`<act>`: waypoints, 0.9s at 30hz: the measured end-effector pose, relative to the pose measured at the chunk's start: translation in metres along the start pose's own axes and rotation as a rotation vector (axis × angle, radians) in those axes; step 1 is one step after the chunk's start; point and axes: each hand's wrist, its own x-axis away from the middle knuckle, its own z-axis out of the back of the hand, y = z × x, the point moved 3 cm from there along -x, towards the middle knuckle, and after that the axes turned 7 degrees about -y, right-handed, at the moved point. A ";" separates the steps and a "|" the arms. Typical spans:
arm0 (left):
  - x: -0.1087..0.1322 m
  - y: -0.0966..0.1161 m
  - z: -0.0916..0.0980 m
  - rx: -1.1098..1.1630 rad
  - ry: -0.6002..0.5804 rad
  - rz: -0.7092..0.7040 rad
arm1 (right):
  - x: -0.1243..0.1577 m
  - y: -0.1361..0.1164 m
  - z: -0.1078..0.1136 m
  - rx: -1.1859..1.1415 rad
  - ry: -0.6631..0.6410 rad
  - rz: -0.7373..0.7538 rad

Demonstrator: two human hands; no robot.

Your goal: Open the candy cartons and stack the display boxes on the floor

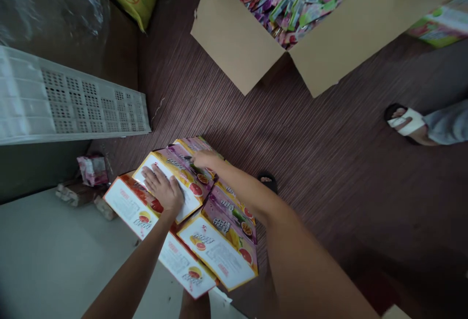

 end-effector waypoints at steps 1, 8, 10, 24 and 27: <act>0.000 -0.001 0.000 0.003 0.000 -0.001 | 0.006 0.000 -0.015 0.009 -0.059 -0.022; 0.000 -0.001 0.000 0.020 0.003 0.001 | 0.053 0.012 -0.015 0.090 -0.103 -0.099; -0.001 0.000 0.001 0.012 0.002 -0.007 | 0.048 -0.003 0.010 0.055 0.035 -0.007; -0.003 0.002 0.012 0.063 -0.021 -0.021 | 0.116 0.077 -0.060 -0.098 0.226 -0.147; 0.049 0.018 0.024 0.121 -0.069 -0.043 | 0.111 0.142 -0.088 -0.134 0.234 -0.368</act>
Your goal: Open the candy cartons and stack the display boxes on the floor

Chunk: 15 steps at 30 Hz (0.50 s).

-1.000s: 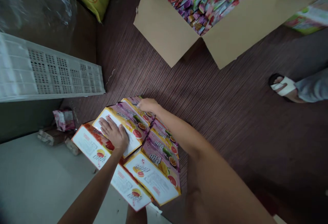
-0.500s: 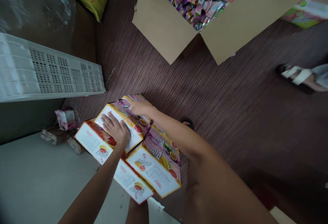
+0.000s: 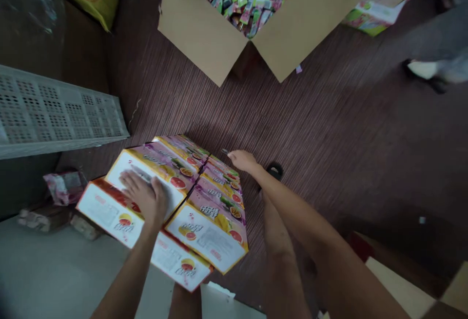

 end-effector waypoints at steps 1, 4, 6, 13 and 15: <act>0.029 0.009 -0.004 0.015 -0.007 -0.031 | -0.014 0.015 -0.014 0.027 -0.044 -0.028; 0.122 0.032 -0.041 -0.010 -0.187 -0.113 | -0.074 0.040 -0.060 0.097 -0.174 -0.017; 0.164 0.037 -0.068 -0.076 -0.139 -0.111 | -0.121 0.041 -0.085 0.120 -0.224 0.019; 0.169 0.027 -0.093 -0.093 -0.056 -0.042 | -0.200 0.049 -0.140 0.185 -0.331 0.112; 0.165 0.031 -0.090 -0.115 -0.071 -0.059 | -0.177 0.069 -0.153 0.208 -0.376 0.100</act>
